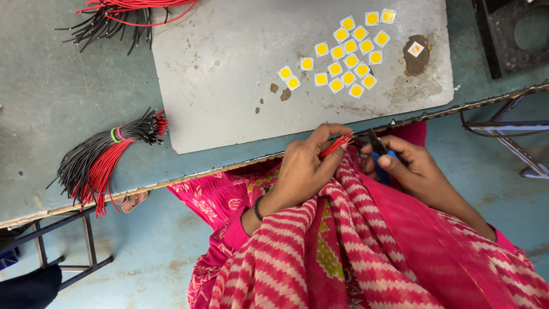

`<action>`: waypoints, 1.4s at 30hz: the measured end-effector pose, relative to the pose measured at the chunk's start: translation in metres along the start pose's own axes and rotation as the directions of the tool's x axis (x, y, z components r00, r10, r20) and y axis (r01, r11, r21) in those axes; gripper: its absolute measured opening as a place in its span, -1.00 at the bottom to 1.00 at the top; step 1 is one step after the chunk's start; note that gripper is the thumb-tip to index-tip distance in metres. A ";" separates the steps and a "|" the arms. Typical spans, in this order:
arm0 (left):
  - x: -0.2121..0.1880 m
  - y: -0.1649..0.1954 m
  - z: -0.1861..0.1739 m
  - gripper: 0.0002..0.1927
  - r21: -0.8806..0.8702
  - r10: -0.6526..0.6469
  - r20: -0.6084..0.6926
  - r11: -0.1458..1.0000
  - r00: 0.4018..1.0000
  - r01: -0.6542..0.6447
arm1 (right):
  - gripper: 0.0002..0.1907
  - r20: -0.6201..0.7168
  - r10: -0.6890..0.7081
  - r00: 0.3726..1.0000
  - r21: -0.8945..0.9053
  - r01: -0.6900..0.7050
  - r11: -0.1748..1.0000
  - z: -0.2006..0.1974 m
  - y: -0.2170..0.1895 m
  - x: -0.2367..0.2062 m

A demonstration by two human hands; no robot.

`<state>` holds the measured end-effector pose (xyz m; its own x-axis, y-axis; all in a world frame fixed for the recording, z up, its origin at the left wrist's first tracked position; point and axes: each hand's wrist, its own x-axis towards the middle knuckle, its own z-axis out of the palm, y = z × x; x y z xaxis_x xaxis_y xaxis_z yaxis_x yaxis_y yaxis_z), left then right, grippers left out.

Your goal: The person solders red and black wires onto small LED chip modules on a work mat using a soldering iron. They then gather the wired ends, strip insulation from the wire tips with pliers, dip the stripped ends into a small container, and resume soldering the wires to the LED chips.

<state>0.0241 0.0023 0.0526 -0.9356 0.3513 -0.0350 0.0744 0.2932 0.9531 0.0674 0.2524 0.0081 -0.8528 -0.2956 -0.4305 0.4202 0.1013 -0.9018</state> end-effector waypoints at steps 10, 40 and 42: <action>0.000 -0.001 -0.001 -0.73 -0.032 -0.021 0.027 0.999 0.999 0.021 | -0.55 0.134 -0.075 0.988 -0.123 0.091 0.988 0.006 -0.025 0.007; -0.003 0.000 -0.006 -0.76 -0.030 -0.015 0.015 0.999 1.000 0.016 | -0.62 0.143 -0.113 0.983 -0.265 0.148 0.953 0.004 -0.028 0.017; -0.002 -0.001 -0.006 -0.76 -0.032 -0.009 0.016 0.999 1.000 0.009 | -0.62 0.144 -0.111 0.983 -0.282 0.148 0.948 0.004 -0.029 0.018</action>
<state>0.0241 -0.0043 0.0534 -0.9307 0.3626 -0.0483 0.0543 0.2676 0.9620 0.0411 0.2401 0.0268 -0.8408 -0.4384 -0.3175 0.1843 0.3196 -0.9295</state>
